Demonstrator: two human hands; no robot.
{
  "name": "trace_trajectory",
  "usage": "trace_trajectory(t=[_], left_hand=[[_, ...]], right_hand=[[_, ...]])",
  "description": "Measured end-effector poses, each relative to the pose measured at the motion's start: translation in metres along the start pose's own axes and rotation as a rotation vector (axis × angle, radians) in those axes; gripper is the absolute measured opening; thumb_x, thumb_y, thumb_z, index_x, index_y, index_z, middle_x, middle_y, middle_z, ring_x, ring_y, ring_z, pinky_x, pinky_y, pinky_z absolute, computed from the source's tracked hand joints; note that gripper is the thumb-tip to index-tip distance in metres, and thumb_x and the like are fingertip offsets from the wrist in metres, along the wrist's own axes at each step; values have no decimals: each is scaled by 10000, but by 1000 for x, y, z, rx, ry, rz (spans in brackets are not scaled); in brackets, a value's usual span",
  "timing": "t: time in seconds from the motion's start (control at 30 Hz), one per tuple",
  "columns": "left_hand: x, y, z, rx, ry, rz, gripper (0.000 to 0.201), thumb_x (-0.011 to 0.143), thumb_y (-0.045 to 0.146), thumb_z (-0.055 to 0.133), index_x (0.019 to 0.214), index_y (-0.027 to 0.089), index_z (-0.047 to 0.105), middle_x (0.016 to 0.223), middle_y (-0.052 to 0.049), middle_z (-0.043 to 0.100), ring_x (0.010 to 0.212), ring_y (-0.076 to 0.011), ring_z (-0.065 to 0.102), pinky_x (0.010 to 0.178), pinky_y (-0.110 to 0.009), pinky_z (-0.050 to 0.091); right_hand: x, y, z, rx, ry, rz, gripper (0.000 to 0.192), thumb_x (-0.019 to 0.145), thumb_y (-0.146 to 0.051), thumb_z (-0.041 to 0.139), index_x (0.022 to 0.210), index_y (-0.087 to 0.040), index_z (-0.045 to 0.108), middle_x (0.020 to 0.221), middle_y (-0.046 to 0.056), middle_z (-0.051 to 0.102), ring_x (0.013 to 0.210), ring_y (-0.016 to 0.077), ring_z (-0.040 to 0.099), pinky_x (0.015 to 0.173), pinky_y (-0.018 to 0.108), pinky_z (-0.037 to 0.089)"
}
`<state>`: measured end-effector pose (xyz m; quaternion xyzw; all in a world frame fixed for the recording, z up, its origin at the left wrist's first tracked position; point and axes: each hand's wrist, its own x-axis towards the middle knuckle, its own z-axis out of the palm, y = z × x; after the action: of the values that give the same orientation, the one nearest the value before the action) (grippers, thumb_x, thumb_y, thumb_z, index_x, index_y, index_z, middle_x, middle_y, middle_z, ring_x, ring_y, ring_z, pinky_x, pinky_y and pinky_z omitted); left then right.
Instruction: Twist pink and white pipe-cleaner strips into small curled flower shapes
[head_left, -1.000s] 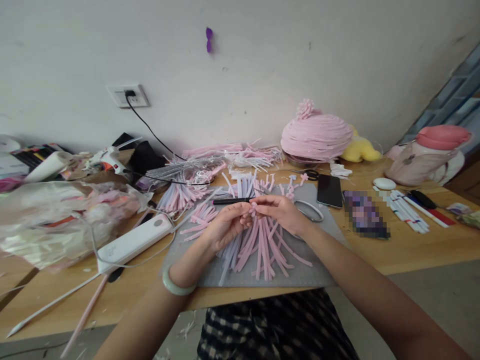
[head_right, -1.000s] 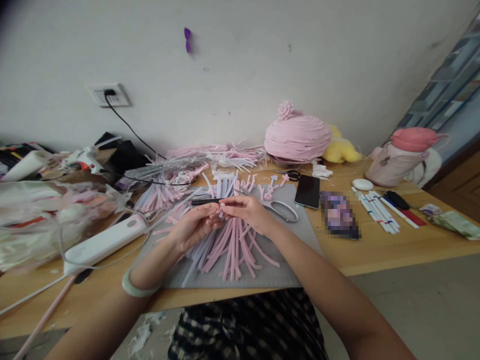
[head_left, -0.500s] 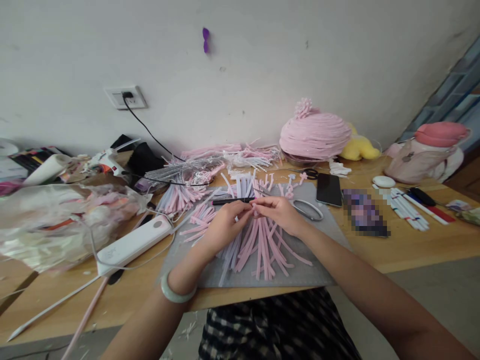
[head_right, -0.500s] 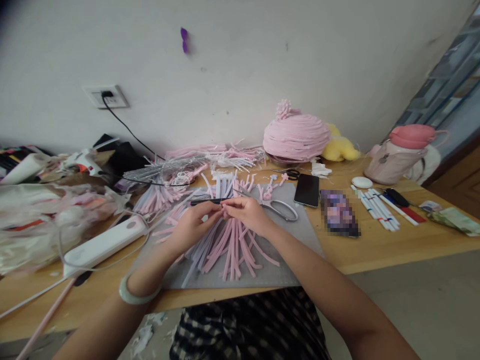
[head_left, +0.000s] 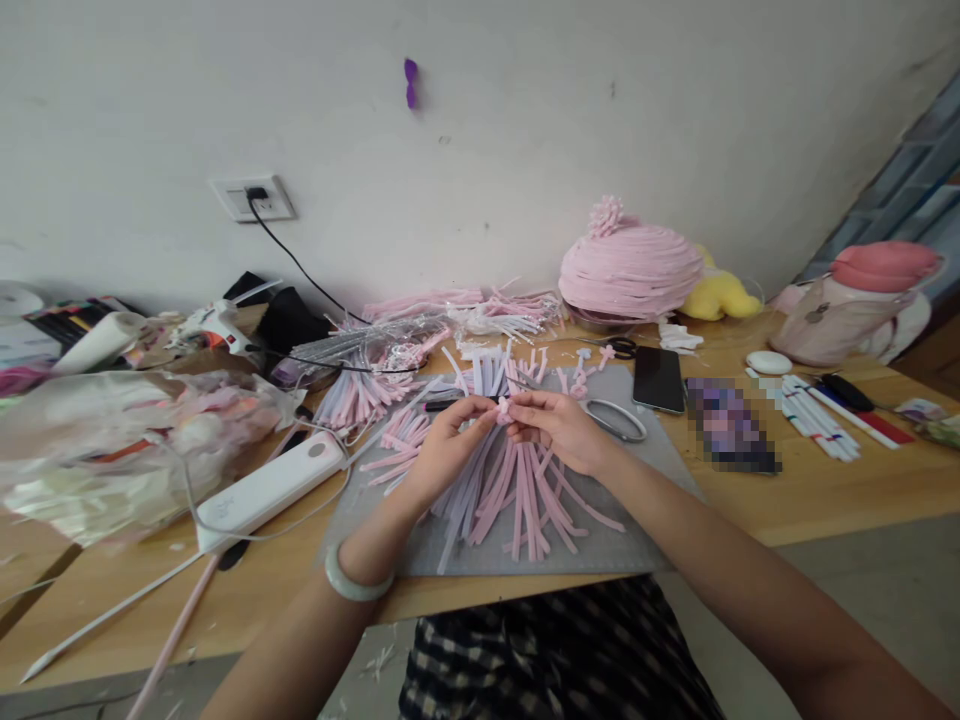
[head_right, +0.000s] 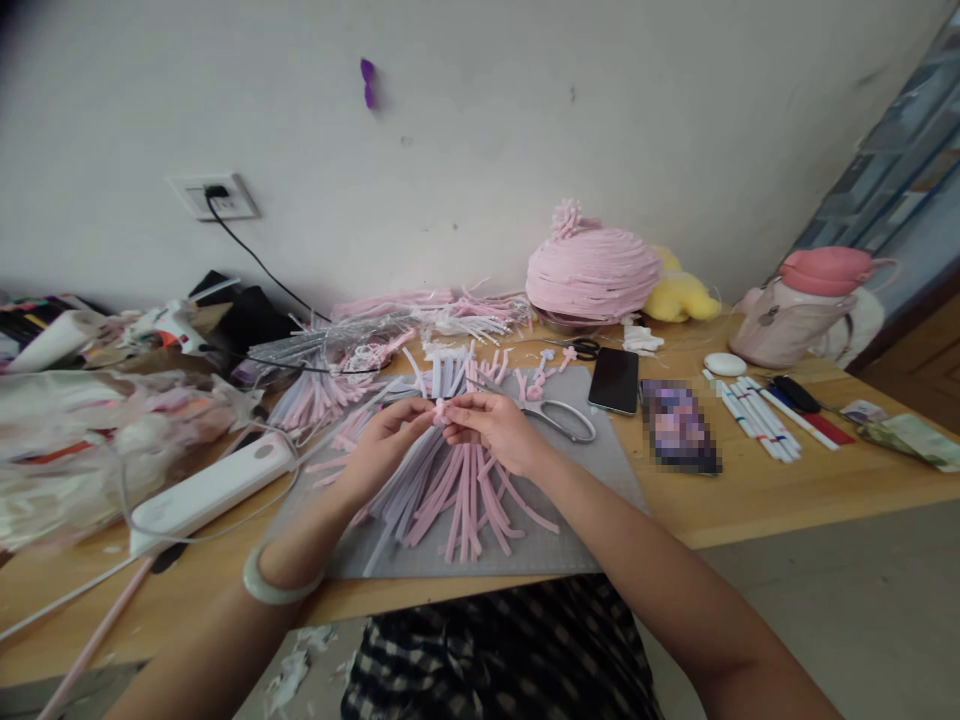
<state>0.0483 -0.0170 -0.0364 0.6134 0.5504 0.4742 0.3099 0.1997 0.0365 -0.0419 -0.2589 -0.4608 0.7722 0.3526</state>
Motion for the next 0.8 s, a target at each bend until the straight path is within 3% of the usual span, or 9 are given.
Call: trace_trajectory(t=[0.43, 0.57, 0.73, 0.8], left_hand=[[-2, 1, 3, -485, -171, -179, 120, 687, 242, 622, 712, 135, 573, 584, 12, 581, 562, -98, 508, 605, -228, 399], [0, -5, 6, -399, -148, -164, 141, 714, 280, 595, 715, 147, 551, 648, 2, 585, 637, -115, 522, 655, -243, 401], [2, -6, 2, -61, 76, -25, 125, 694, 248, 601, 779, 166, 562, 737, 4, 551, 708, -127, 495, 691, -244, 385], [2, -4, 1, -52, 46, -25, 101, 738, 263, 543, 771, 167, 549, 687, 15, 529, 658, -120, 488, 651, -239, 386]], right_hand=[[-2, 3, 1, 101, -39, 85, 115, 600, -184, 719, 676, -115, 667, 568, -6, 603, 485, 45, 523, 493, 166, 413], [1, 6, 0, 103, -53, 101, 132, 600, -213, 726, 660, -114, 663, 570, -12, 597, 481, 32, 513, 482, 149, 403], [4, 7, 2, -59, 106, -9, 181, 582, -263, 737, 659, -122, 654, 547, -14, 597, 490, 61, 535, 495, 188, 430], [3, 8, 2, -92, 130, -19, 201, 571, -281, 742, 661, -125, 653, 547, -15, 598, 493, 68, 539, 503, 200, 438]])
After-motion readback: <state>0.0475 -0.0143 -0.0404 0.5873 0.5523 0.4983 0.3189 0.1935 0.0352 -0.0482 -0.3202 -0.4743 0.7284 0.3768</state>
